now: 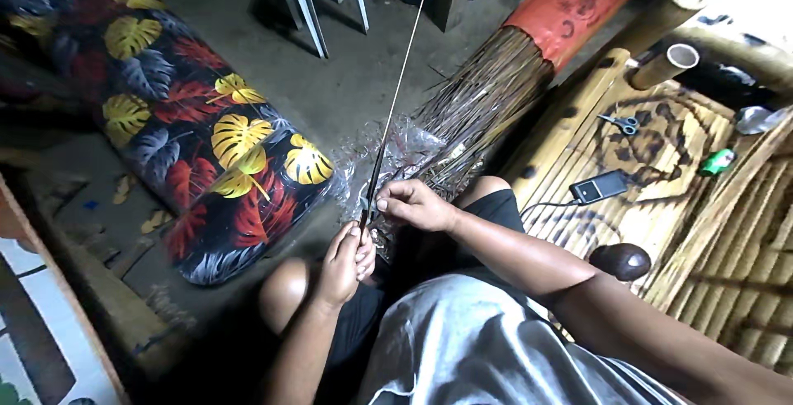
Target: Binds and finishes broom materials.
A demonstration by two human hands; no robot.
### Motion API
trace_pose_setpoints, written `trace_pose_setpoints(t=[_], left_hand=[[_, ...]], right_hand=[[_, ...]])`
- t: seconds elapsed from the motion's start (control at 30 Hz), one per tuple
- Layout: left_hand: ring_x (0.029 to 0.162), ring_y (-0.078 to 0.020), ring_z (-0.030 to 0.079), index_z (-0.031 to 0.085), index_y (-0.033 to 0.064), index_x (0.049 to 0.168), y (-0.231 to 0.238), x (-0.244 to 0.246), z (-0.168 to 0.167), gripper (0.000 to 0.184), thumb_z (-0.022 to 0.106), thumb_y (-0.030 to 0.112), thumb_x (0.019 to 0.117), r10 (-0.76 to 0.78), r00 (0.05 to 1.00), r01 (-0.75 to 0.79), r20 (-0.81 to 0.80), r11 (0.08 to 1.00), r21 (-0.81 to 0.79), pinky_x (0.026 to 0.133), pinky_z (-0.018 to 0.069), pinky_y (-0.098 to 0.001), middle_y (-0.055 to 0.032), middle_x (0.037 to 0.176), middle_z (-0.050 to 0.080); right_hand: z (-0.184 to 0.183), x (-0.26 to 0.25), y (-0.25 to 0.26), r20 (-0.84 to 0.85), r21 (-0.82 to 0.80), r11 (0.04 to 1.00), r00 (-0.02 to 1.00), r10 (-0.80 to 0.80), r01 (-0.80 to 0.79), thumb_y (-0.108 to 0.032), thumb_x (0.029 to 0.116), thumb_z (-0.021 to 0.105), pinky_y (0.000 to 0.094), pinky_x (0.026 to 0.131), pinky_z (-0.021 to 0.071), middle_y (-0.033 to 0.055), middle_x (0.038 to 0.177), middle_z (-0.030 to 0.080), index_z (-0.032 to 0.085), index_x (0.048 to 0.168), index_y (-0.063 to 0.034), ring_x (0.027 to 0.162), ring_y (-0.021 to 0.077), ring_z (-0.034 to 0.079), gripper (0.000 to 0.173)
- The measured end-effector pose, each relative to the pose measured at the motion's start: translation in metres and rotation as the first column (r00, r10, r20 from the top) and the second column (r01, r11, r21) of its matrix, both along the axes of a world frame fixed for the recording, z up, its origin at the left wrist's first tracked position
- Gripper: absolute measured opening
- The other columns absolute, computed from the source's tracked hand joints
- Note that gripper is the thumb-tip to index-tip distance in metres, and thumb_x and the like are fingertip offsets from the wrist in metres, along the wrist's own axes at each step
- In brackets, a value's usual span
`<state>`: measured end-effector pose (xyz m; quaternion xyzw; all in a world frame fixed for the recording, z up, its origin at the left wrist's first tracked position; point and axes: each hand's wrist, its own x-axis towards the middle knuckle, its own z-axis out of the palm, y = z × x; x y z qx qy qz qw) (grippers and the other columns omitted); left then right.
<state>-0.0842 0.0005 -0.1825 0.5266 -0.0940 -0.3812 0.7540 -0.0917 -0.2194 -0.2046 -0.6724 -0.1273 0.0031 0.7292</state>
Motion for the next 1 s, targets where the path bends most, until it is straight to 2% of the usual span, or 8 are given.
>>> trace_pose_setpoints(t=[0.27,0.4,0.57,0.7,0.77,0.9,1.0], left_hand=[[0.046,-0.0013,0.036,0.049,0.0175,0.087,0.002,-0.002,0.0,0.032,0.027,0.027,0.1093,-0.021,1.0,0.021,-0.023,1.0,-0.012,0.042,0.034,-0.0159,0.009,0.064,0.04],[0.045,-0.0013,0.035,0.049,0.0172,0.087,0.001,-0.003,0.0,0.033,0.026,0.026,0.1093,-0.021,1.0,0.021,-0.012,1.0,0.013,0.042,0.0331,-0.0156,0.009,0.063,0.039],[0.046,-0.0012,0.036,0.049,0.016,0.09,0.001,-0.004,-0.001,0.03,0.028,0.026,0.1092,-0.018,0.997,0.011,0.069,0.995,0.097,0.043,0.0343,-0.0155,0.0089,0.063,0.039],[0.046,-0.0012,0.036,0.049,0.0164,0.09,0.0,-0.006,0.0,0.03,0.028,0.026,0.1095,-0.034,0.997,0.024,0.076,0.992,0.121,0.043,0.0341,-0.0154,0.0092,0.063,0.039],[0.046,-0.0014,0.036,0.049,0.0162,0.09,0.001,-0.005,-0.002,0.03,0.028,0.026,0.1096,-0.039,0.996,0.029,0.078,0.992,0.124,0.043,0.0342,-0.0157,0.0088,0.063,0.039],[0.047,-0.0016,0.036,0.049,0.0164,0.09,-0.002,-0.004,-0.003,0.03,0.03,0.029,0.1102,-0.042,0.996,0.033,0.082,0.994,0.104,0.043,0.0349,-0.0159,0.009,0.064,0.039],[0.046,-0.0018,0.036,0.049,0.017,0.089,-0.004,-0.002,-0.001,0.031,0.028,0.028,0.1094,-0.035,0.998,0.031,0.055,0.997,0.077,0.043,0.0349,-0.0166,0.0091,0.064,0.039]], right_hand=[[0.004,0.024,-0.033,0.061,0.01,0.991,0.989,-0.134,0.134,-0.014,0.1037,0.053,0.0265,0.052,0.0515,0.002,0.071,0.063,0.066,0.096,-0.0001,0.057,0.0089,0.059,0.02],[0.005,0.032,-0.045,-0.038,0.053,0.963,0.964,-0.262,0.264,-0.016,0.105,0.051,0.0281,0.051,0.0522,0.0032,0.072,0.064,0.065,0.098,-0.0017,0.056,0.0111,0.059,0.021],[0.014,0.028,-0.05,-0.097,0.025,0.967,0.964,-0.249,0.252,-0.017,0.1071,0.048,0.0274,0.052,0.0523,0.0042,0.074,0.064,0.063,0.102,-0.0005,0.057,0.0113,0.06,0.023],[0.009,0.036,-0.066,-0.176,0.076,0.884,0.879,-0.443,0.46,-0.019,0.1076,0.046,0.0259,0.051,0.051,0.0013,0.073,0.063,0.062,0.105,-0.0036,0.055,0.0095,0.057,0.022],[0.011,0.036,-0.073,-0.18,0.095,0.899,0.896,-0.407,0.427,-0.019,0.1077,0.046,0.0259,0.049,0.0511,0.0019,0.072,0.063,0.062,0.103,-0.0045,0.054,0.0101,0.058,0.022],[0.018,0.016,-0.052,-0.185,0.122,0.961,0.957,-0.223,0.247,-0.019,0.1071,0.046,0.0269,0.051,0.0522,0.0034,0.074,0.064,0.062,0.103,-0.0029,0.057,0.0112,0.06,0.023],[0.009,0.01,-0.033,-0.229,0.193,0.942,0.946,-0.228,0.274,-0.018,0.108,0.045,0.026,0.051,0.0525,0.0039,0.072,0.065,0.063,0.104,-0.002,0.056,0.011,0.06,0.025]])
